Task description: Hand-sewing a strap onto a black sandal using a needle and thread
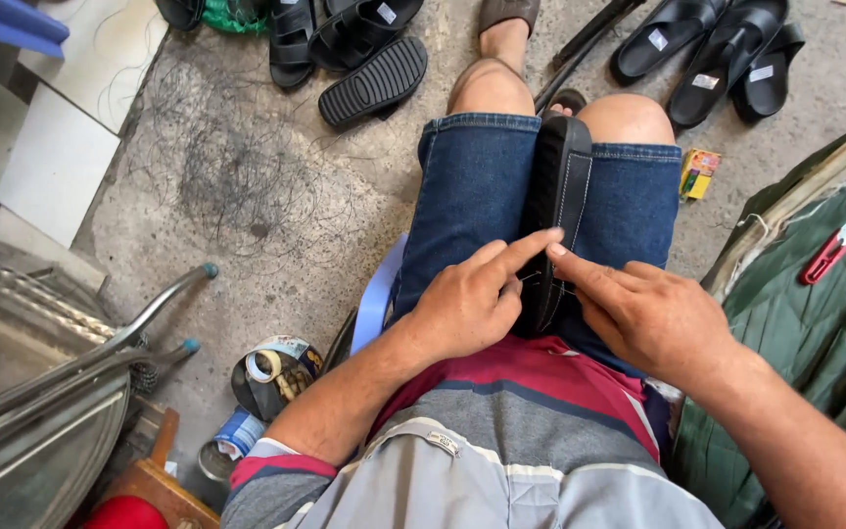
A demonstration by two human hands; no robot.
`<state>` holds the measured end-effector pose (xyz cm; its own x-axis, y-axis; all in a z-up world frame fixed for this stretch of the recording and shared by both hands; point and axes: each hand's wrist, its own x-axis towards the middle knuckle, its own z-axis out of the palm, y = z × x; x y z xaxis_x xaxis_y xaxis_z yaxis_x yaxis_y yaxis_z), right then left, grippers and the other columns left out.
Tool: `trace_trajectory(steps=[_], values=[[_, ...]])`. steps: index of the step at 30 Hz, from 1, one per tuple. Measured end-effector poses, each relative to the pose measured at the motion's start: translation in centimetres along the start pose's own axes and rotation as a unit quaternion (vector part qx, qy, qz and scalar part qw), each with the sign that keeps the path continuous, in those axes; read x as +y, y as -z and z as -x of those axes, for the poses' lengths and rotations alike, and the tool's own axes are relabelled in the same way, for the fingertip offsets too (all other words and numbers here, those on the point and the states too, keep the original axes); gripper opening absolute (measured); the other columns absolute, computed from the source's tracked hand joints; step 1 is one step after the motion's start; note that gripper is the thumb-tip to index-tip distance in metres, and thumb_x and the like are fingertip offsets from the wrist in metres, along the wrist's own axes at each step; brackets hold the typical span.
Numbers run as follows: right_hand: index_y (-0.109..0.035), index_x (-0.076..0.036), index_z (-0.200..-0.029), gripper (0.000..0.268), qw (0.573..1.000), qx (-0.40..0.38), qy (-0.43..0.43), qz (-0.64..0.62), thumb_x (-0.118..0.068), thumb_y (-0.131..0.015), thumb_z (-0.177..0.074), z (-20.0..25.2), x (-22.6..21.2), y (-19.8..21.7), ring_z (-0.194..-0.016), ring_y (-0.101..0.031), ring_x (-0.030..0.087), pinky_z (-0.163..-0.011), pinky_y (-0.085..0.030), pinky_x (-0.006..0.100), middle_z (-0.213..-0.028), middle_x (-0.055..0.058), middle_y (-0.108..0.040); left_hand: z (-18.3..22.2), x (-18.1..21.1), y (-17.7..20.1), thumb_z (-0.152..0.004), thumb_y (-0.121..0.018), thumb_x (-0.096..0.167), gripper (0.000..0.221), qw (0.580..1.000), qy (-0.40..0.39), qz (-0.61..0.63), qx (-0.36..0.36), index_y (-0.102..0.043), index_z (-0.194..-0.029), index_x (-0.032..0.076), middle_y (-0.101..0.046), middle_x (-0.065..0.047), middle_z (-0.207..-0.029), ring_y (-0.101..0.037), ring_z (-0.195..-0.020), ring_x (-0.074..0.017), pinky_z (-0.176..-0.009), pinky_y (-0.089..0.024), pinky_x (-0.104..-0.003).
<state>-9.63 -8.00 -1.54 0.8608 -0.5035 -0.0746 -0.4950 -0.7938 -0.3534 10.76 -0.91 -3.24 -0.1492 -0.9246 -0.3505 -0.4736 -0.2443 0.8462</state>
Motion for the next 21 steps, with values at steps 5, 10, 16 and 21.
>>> trace_trajectory(steps=[5, 10, 16, 21], values=[[-0.034, -0.035, -0.137, 0.06, 0.99, -0.125, -0.064, 0.034, -0.027, -0.051, -0.079, 2.3, 2.9, 2.7, -0.062, -0.055, 0.019, -0.044, -0.052, 0.04, -0.091, -0.015, -0.065, -0.3, -0.4, -0.3, -0.09, -0.042, 0.013, 0.052, 0.998, -0.008, -0.021, -0.056, -0.032, -0.136, 0.037, -0.045, -0.005, -0.084, -0.057, -0.077, -0.025, -0.075, -0.046, -0.037], [-0.046, -0.026, -0.134, 0.051, 0.996, -0.014, -0.082, -0.012, -0.021, -0.052, -0.083, 3.1, 3.2, 2.2, -0.068, -0.06, 0.017, -0.057, -0.05, 0.036, -0.078, -0.004, -0.064, 0.2, 0.9, 0.6, -0.084, -0.059, 0.032, 0.043, 0.998, -0.026, -0.038, 0.036, -0.047, -0.125, 0.029, -0.047, -0.002, -0.122, -0.055, -0.053, -0.0084, -0.065, -0.052, -0.027], [-0.044, -0.02, -0.132, 0.05, 0.996, 0.019, -0.034, -0.081, -0.015, -0.052, -0.084, 2.5, 2.5, 2.0, -0.065, -0.059, 0.021, -0.053, -0.047, 0.038, -0.083, -0.002, -0.065, -0.5, 1.8, -1.3, -0.081, -0.066, 0.034, 0.041, 0.99, -0.092, -0.055, 0.097, -0.053, -0.119, 0.027, -0.049, -0.001, -0.111, -0.05, -0.052, -0.0084, -0.055, -0.051, -0.028], [-0.033, -0.023, -0.137, 0.073, 0.975, -0.02, -0.119, -0.185, -0.036, -0.064, -0.072, 0.8, 2.1, 1.9, -0.061, -0.061, 0.014, -0.058, -0.051, 0.034, -0.112, -0.011, -0.063, -1.2, 1.6, -1.9, -0.083, -0.065, 0.022, 0.01, 0.983, -0.104, -0.023, 0.149, -0.066, -0.093, 0.023, -0.051, 0.002, -0.094, -0.059, -0.082, -0.0099, -0.064, -0.051, -0.026]])
